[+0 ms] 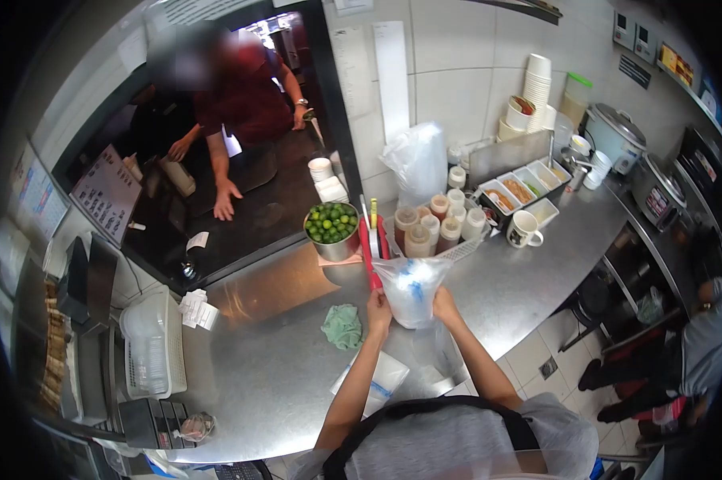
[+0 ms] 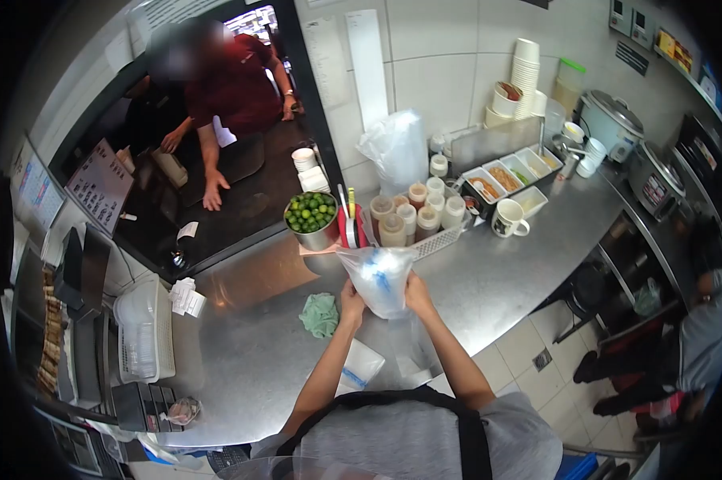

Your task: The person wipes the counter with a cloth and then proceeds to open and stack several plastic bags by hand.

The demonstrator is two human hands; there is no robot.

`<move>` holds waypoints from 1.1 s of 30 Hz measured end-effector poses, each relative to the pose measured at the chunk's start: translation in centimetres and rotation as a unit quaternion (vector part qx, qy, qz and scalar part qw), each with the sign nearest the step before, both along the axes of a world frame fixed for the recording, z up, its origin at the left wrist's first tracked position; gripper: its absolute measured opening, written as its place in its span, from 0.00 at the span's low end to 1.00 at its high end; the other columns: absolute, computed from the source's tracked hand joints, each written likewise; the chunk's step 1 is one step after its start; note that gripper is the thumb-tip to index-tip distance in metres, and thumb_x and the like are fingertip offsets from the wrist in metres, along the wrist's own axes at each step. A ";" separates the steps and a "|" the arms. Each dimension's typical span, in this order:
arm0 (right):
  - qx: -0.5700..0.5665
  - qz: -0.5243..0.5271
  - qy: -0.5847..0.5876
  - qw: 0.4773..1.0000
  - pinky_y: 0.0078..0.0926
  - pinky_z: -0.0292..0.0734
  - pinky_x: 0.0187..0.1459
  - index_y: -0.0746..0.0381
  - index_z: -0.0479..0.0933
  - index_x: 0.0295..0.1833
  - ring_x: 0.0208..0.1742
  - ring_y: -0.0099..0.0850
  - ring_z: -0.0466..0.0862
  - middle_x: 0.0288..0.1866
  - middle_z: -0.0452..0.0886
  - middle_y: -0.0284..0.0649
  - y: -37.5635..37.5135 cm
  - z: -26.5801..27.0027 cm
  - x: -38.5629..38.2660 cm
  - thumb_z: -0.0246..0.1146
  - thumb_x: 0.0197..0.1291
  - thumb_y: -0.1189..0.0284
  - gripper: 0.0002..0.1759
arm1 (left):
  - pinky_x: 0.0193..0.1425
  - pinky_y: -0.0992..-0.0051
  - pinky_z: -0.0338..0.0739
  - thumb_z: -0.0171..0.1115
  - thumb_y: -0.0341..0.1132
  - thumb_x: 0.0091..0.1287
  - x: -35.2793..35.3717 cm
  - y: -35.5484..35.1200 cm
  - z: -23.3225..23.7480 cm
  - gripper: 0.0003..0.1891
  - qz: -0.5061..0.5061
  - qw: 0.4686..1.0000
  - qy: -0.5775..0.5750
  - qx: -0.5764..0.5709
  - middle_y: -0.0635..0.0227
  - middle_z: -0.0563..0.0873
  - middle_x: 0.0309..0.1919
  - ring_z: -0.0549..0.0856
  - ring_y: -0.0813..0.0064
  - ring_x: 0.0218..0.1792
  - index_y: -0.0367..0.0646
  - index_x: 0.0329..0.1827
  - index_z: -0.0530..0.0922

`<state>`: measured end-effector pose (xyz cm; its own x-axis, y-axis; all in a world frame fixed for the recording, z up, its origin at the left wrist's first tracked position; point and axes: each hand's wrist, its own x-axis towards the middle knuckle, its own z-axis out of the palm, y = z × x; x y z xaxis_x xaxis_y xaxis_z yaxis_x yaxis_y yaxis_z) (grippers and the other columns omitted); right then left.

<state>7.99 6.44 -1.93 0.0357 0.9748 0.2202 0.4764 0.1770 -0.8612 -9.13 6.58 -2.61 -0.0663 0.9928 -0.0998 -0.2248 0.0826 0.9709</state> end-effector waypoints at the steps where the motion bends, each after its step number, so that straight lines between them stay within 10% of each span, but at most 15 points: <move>1: -0.010 -0.014 -0.010 1.000 0.40 0.73 0.46 0.64 0.73 0.50 0.46 0.50 0.79 0.43 0.80 0.54 -0.4 -0.4 -0.1 0.56 0.54 0.65 0.19 | 0.47 0.79 0.70 0.52 0.25 0.62 -0.9 -0.4 1.0 0.12 -0.040 0.999 -0.019 0.022 0.67 0.76 0.43 0.75 0.79 0.44 0.39 0.49 0.72; 4: -0.029 -0.050 -0.034 0.998 0.41 0.73 0.46 0.64 0.73 0.50 0.46 0.51 0.79 0.43 0.80 0.55 -0.4 -0.6 -0.2 0.55 0.55 0.65 0.18 | 0.66 0.67 0.60 0.65 0.34 0.55 -3.9 -2.2 5.6 0.31 -0.153 0.979 -0.013 0.136 0.63 0.64 0.60 0.66 0.69 0.61 0.39 0.62 0.64; 13: 0.037 -0.092 -0.014 0.995 0.42 0.73 0.42 0.65 0.73 0.47 0.42 0.52 0.80 0.38 0.80 0.55 -2.5 -0.9 -0.9 0.51 0.60 0.68 0.15 | 0.70 0.57 0.48 0.73 0.59 0.35 -0.4 -2.1 4.0 0.57 -0.125 0.921 0.294 0.223 0.49 0.65 0.62 0.56 0.53 0.68 0.40 0.67 0.57; 19: -0.061 -0.021 0.068 0.996 0.19 0.64 0.25 0.66 0.78 0.36 0.24 0.19 0.69 0.22 0.74 0.31 -6.2 2.9 3.8 0.51 0.64 0.67 0.15 | 0.67 0.42 0.39 0.63 0.63 0.46 -8.5 -4.3 0.5 0.51 -0.076 0.720 0.678 0.124 0.51 0.59 0.67 0.44 0.51 0.71 0.43 0.69 0.54; 22: -0.139 0.060 0.045 0.987 0.17 0.63 0.25 0.64 0.79 0.37 0.24 0.17 0.69 0.21 0.74 0.30 -8.1 4.9 5.0 0.51 0.63 0.66 0.15 | 0.67 0.46 0.49 0.62 0.59 0.50 -12.0 -2.5 0.2 0.48 -0.234 0.719 0.653 0.037 0.49 0.60 0.66 0.53 0.51 0.69 0.42 0.70 0.52; 24: -0.180 0.137 0.003 0.974 0.17 0.65 0.27 0.63 0.80 0.38 0.24 0.18 0.70 0.21 0.74 0.30 -9.6 7.1 4.2 0.51 0.64 0.65 0.15 | 0.60 0.51 0.65 0.61 0.54 0.54 -14.7 3.7 3.8 0.42 -0.318 0.755 0.572 0.032 0.47 0.67 0.61 0.67 0.50 0.62 0.43 0.67 0.56; 28: -0.164 0.235 -0.017 0.958 0.21 0.69 0.29 0.63 0.80 0.40 0.26 0.22 0.74 0.26 0.76 0.35 -11.3 11.5 -0.5 0.54 0.62 0.70 0.11 | 0.45 0.60 0.75 0.57 0.41 0.61 -16.7 9.4 15.8 0.15 0.168 0.837 0.428 0.296 0.48 0.81 0.41 0.80 0.52 0.46 0.42 0.47 0.75; 33: 0.140 0.174 -0.089 0.971 0.23 0.69 0.30 0.65 0.80 0.39 0.26 0.27 0.74 0.28 0.75 0.39 -12.1 17.8 -5.1 0.61 0.55 0.77 0.06 | 0.31 0.77 0.71 0.59 0.35 0.61 -12.3 -0.7 29.3 0.09 0.066 0.922 0.292 0.244 0.66 0.80 0.27 0.80 0.76 0.28 0.38 0.29 0.75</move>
